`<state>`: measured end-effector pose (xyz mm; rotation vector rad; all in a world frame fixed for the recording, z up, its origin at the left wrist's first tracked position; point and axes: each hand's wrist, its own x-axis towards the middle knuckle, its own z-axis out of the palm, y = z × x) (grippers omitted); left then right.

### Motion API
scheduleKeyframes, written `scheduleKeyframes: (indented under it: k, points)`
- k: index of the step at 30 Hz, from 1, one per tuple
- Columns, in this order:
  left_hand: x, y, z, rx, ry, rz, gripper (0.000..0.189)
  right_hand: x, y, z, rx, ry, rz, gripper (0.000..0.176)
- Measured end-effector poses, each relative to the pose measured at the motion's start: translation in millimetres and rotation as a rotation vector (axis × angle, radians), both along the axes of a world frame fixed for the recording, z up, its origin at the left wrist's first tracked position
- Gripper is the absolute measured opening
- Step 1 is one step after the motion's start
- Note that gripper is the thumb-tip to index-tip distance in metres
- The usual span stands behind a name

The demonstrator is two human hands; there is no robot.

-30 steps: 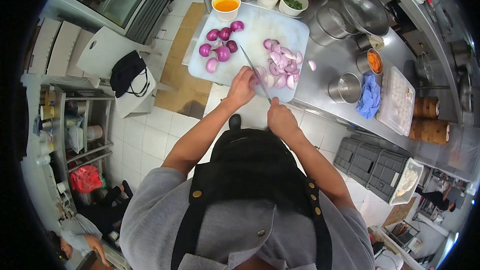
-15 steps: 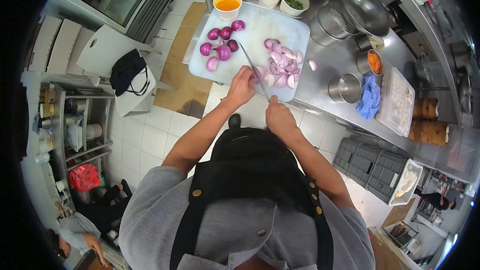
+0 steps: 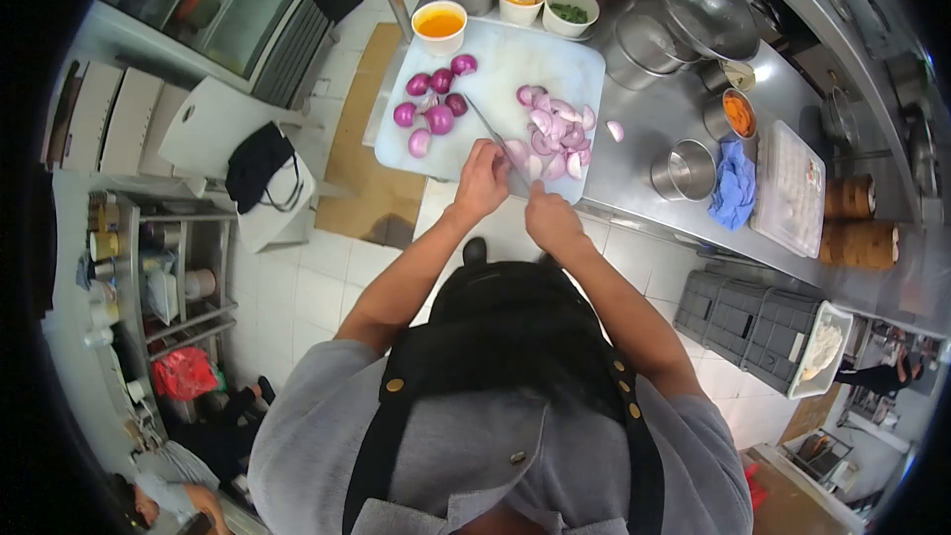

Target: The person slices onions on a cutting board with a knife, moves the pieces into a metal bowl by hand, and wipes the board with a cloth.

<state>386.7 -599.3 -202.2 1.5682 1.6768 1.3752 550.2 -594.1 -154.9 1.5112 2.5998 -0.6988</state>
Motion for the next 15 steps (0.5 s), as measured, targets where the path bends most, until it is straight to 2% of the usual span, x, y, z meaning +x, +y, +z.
scheduleKeyframes:
  k: [1, 3, 4, 6, 9, 11, 13, 14, 15]
  points:
    - [1.4, 1.1, 9.4, 0.014, 0.014, -0.017, 0.031, 6.1, 4.9, 13.8, 0.027, -0.032, -0.023, 0.024]
    - [8.4, 4.5, 30.0, 0.202, 0.281, 0.128, 0.043, 19.6, 17.1, 37.4, 0.079, -0.012, -0.068, 0.029]
    - [12.7, 11.8, 39.6, 0.219, 0.292, 0.101, 0.043, 24.9, 26.2, 44.9, 0.152, 0.03, -0.041, 0.03]
    - [21.6, 21.1, 54.4, 0.138, 0.655, -0.136, 0.048, 31.0, 40.2, 44.8, 0.254, 0.096, -0.017, 0.031]
    - [13.1, 57.2, 10.9, 0.145, 0.825, -0.29, 0.056, 48.6, 47.9, 62.7, 0.221, 0.054, -0.034, 0.031]
    - [-7.8, 65.0, 16.3, 0.12, 0.841, -0.341, 0.051, 83.9, 37.9, 79.1, 0.232, 0.061, -0.098, 0.025]
    - [-27.7, 76.0, 16.2, -0.003, 1.023, -0.279, 0.043, 134.3, 20.2, 88.0, 0.231, 0.071, -0.122, 0.022]
    - [-21.6, 78.7, 25.9, 0.008, 1.031, -0.292, 0.043, 163.4, 8.0, 83.7, 0.18, 0.151, -0.131, 0.018]
    - [-13.7, 79.8, 43.2, 0.035, 0.914, -0.25, 0.045, 186.4, -4.3, 79.7, 0.131, 0.231, -0.138, 0.017]
